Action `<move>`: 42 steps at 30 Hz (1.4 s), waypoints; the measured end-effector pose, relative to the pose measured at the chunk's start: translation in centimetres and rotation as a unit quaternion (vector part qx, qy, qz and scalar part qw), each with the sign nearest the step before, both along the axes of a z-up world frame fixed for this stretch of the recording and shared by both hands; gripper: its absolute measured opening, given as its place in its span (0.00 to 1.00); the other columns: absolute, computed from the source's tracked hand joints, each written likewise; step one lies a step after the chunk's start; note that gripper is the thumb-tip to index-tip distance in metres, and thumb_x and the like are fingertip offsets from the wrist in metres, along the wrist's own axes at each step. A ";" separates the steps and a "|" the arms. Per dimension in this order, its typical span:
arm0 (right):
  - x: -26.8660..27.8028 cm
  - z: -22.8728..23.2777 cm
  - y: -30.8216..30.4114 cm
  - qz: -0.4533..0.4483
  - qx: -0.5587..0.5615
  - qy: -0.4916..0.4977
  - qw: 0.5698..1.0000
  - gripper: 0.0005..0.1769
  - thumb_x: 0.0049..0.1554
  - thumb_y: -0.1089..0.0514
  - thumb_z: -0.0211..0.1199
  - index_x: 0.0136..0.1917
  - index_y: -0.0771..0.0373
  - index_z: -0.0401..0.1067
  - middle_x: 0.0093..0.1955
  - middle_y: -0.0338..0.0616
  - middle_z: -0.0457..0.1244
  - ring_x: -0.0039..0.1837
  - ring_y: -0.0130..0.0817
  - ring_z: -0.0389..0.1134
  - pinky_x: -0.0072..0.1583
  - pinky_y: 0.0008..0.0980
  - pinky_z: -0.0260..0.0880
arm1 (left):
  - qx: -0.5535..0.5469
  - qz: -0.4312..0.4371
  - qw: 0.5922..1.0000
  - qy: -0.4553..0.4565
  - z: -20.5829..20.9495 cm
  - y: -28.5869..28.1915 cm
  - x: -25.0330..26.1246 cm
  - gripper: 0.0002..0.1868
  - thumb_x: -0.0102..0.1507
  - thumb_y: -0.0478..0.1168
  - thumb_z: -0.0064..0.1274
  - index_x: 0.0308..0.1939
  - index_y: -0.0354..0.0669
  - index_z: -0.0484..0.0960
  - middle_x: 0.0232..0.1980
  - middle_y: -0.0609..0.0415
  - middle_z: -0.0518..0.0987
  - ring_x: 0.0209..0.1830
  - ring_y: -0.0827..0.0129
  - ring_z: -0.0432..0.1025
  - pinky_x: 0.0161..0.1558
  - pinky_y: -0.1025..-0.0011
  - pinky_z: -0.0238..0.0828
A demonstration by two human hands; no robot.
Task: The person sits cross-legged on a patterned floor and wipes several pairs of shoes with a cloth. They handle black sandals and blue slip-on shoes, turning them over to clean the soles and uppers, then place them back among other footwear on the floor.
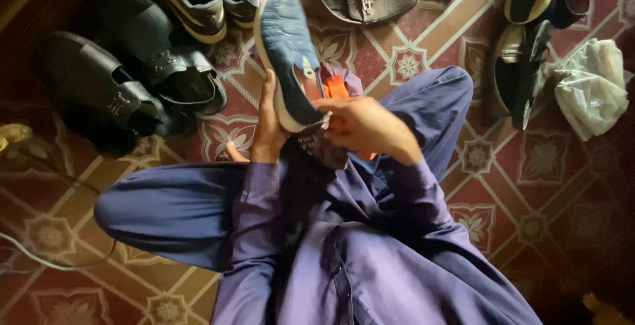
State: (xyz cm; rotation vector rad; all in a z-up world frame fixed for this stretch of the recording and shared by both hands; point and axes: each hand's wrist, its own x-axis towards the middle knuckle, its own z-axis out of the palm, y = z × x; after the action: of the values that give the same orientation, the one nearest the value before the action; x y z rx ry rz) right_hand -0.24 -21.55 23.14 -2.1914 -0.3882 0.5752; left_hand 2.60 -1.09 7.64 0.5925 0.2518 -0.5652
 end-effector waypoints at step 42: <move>-2.8 -6.3 4.2 -0.211 0.056 -0.598 0.771 0.21 0.48 0.56 0.75 0.52 0.59 0.70 0.59 0.53 0.60 0.61 0.50 0.62 0.61 0.50 0.69 | -0.208 0.064 0.975 0.035 3.6 -0.1 0.4 0.24 0.74 0.54 0.41 0.69 0.46 0.71 0.64 0.49 0.77 0.62 0.57 0.74 0.64 0.57 0.74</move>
State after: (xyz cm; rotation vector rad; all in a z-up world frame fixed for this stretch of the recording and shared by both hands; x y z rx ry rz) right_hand -3.02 -17.32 16.86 -2.1481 -0.5073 -1.1531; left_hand 3.03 -1.18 11.26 0.1499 0.2284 -0.4956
